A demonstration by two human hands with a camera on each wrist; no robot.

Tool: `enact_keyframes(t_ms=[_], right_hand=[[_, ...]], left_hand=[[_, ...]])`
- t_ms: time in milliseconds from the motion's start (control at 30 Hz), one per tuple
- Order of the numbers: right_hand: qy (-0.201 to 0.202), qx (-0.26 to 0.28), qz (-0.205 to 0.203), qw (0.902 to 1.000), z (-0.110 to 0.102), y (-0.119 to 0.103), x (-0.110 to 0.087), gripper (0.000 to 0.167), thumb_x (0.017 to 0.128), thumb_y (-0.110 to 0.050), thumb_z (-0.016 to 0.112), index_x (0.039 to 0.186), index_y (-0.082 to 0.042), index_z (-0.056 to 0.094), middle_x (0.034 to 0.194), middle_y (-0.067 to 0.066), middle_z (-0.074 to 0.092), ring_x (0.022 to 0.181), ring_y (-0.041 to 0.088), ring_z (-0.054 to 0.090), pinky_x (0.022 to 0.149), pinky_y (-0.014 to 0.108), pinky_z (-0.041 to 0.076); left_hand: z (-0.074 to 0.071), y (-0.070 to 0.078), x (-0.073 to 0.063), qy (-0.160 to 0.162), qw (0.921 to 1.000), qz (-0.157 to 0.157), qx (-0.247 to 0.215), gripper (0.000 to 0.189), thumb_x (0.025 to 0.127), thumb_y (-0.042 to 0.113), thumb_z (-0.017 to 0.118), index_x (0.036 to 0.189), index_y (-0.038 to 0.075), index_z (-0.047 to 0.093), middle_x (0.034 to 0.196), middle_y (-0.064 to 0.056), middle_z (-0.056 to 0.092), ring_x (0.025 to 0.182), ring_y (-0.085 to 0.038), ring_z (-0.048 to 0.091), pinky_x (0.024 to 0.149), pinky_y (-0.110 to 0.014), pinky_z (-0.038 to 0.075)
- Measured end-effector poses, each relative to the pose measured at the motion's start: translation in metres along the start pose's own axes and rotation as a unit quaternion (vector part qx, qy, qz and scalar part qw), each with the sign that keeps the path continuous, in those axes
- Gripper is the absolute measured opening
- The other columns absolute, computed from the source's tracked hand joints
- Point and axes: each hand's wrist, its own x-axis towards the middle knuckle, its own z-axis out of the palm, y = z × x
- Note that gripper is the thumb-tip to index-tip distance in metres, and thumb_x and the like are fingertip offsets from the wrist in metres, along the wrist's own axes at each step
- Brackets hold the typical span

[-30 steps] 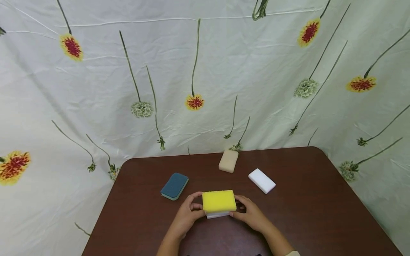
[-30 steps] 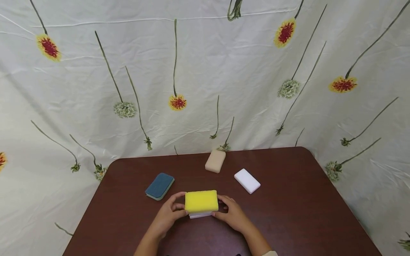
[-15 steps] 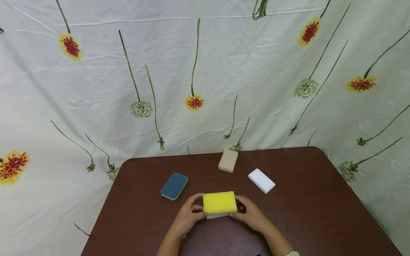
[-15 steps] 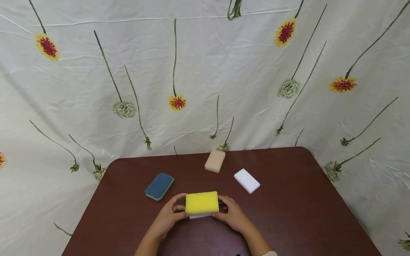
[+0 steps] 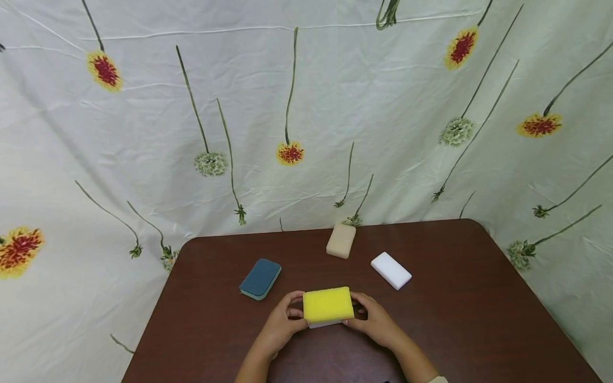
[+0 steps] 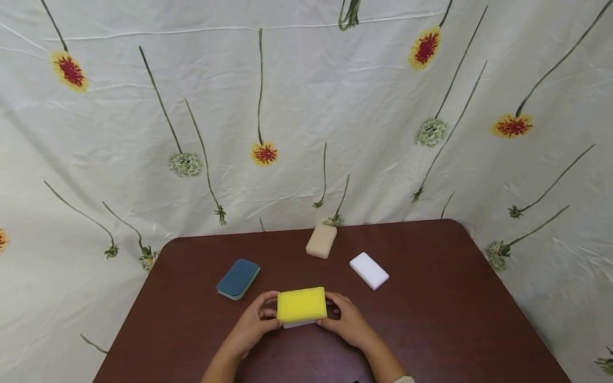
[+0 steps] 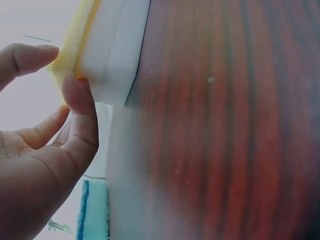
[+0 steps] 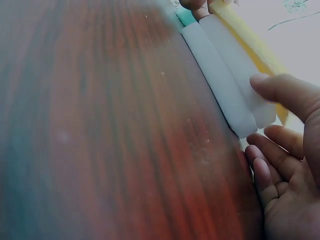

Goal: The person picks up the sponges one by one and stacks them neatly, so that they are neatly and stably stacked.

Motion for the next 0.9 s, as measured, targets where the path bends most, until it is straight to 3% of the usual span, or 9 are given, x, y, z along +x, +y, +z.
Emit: enact_keyframes(t_ms=[167,267,600,900], right_hand=[[-0.006,0.017,-0.001,0.9998,-0.0004,0.0000,-0.0015,0.087,0.086,-0.038,0.081,0.158,-0.018,0.035,0.139,0.002,0.058,0.119,0.016,0.053,0.095,0.026,0.046],[-0.008,0.036,-0.018,0.9992,-0.0013,-0.0001,-0.0021,0.086,0.090,-0.035,0.078,0.160,-0.019,0.030,0.143,0.004,0.056,0.119,0.014,0.054,0.095,0.026,0.046],[0.001,0.040,-0.037,0.9985,-0.0040,-0.0011,-0.0037,0.073,0.092,-0.031,0.075,0.155,-0.022,0.040,0.138,0.003,0.058,0.115,0.012,0.054,0.095,0.028,0.047],[0.000,0.045,-0.034,0.9984,-0.0048,-0.0026,-0.0029,0.073,0.091,-0.031,0.076,0.155,-0.022,0.041,0.137,0.003,0.060,0.116,0.016,0.055,0.095,0.026,0.046]], left_hand=[[0.0006,-0.0007,0.0004,0.001,1.0000,0.000,0.006,0.071,0.083,0.004,0.075,0.146,0.006,0.043,0.145,-0.021,0.049,0.097,-0.021,0.059,0.074,-0.032,0.051],[0.0008,-0.0007,0.0007,0.001,1.0000,-0.001,0.008,0.071,0.082,0.003,0.075,0.146,0.006,0.043,0.145,-0.021,0.049,0.097,-0.021,0.059,0.074,-0.032,0.051],[-0.0007,-0.0011,0.0011,-0.006,0.9998,0.008,0.017,0.074,0.083,0.005,0.076,0.148,0.008,0.041,0.147,-0.021,0.046,0.101,-0.021,0.058,0.075,-0.032,0.051],[-0.0055,-0.0054,0.0010,-0.036,0.9992,0.003,0.015,0.077,0.091,0.026,0.076,0.156,0.021,0.035,0.154,-0.020,0.038,0.107,-0.024,0.058,0.083,-0.037,0.053]])
